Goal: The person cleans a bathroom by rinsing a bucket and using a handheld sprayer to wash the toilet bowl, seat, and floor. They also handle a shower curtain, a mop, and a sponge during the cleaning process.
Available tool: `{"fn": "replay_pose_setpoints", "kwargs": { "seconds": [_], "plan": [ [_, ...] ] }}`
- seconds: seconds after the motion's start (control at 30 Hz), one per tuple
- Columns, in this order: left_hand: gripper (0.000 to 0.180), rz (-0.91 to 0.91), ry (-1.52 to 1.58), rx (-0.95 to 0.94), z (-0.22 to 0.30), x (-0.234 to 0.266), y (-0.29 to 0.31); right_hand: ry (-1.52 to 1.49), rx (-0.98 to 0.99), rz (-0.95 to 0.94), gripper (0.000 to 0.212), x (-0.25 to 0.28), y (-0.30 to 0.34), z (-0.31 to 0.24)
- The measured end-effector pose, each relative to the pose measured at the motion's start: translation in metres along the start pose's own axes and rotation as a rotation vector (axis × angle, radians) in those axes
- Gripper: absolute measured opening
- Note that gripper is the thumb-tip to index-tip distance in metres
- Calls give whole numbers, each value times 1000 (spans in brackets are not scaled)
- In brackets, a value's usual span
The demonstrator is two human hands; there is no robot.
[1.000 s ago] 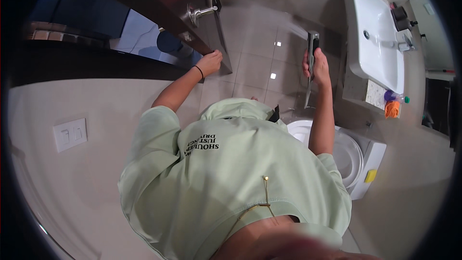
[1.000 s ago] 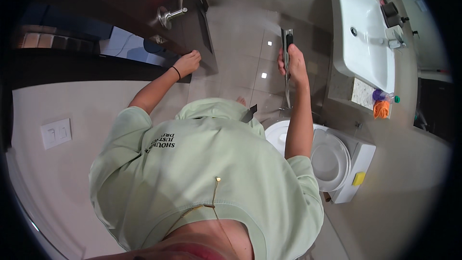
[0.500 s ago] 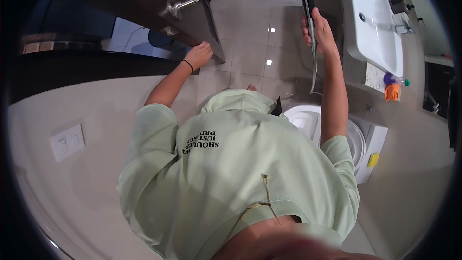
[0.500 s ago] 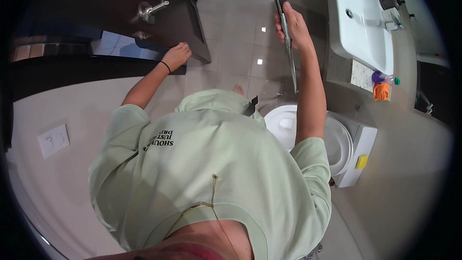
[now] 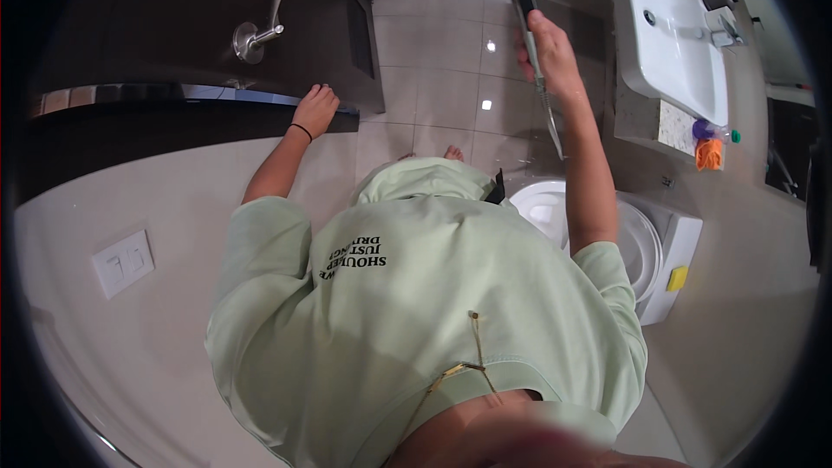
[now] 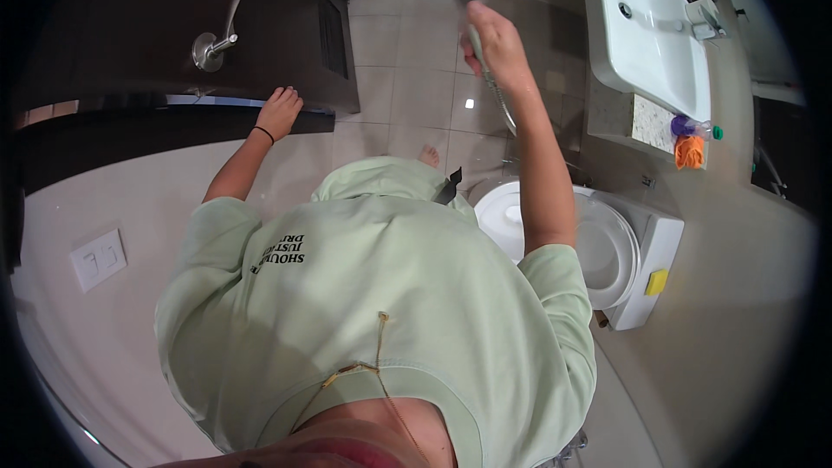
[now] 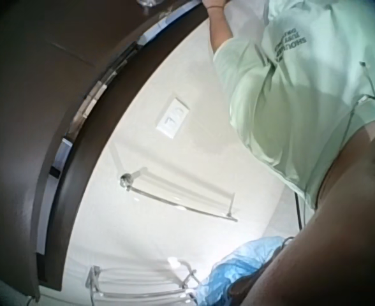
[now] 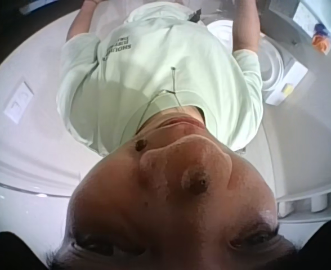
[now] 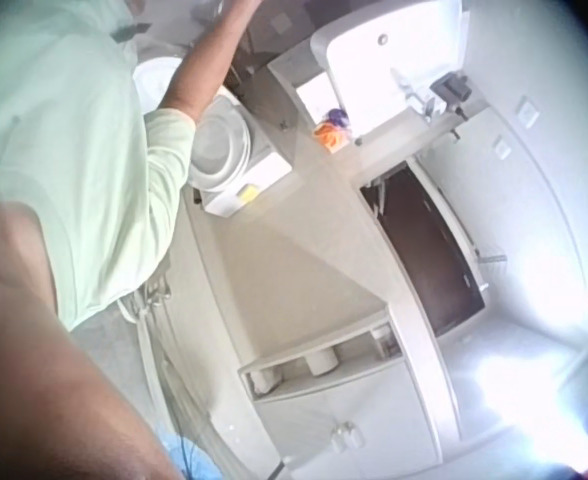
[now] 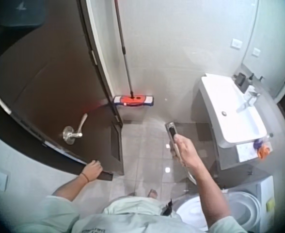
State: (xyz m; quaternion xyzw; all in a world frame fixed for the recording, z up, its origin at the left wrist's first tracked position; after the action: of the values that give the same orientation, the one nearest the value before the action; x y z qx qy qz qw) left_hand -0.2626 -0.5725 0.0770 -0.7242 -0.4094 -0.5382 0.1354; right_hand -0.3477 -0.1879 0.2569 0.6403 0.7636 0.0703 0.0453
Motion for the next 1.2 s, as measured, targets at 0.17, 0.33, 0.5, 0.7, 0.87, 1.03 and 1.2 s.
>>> {"fn": "replay_pose_setpoints", "kwargs": {
  "seconds": [0.17, 0.33, 0.5, 0.7, 0.87, 1.03, 1.2],
  "plan": [
    [29, -123, -34, 65, -19, -19, 17, 52, 10, -111, 50, -44, 0, 12],
    [31, -313, -27, 180, -37, -39, 27, 58, -15, -151, 49, -58, 1, 23],
    [46, -601, -87, 301, -57, -76, 51, 11, -40, -123, 48, -56, 6, 25],
    [48, -784, -119, 407, -75, -103, 63, 14, -67, -80, 52, -41, 11, 30],
    [45, -800, -16, 496, -88, -127, 60, -17, -53, -48, 55, -30, 0, 32],
    [40, -782, 63, 542, -85, -118, 47, -30, -38, -51, 56, -24, -2, 23],
    [33, -667, 225, 464, -76, -85, 34, -100, -24, -85, 57, -32, -13, 15]
  ]
}}
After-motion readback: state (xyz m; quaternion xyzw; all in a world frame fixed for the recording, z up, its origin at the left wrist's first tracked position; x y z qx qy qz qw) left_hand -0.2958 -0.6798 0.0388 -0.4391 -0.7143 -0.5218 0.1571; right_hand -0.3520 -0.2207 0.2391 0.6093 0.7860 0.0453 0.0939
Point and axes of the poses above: each hand's wrist, its own y-axis away from the middle knuckle, its own x-axis out of the back of the hand, z = x × y, the point moved 10 cm from there along -y, towards the middle knuckle
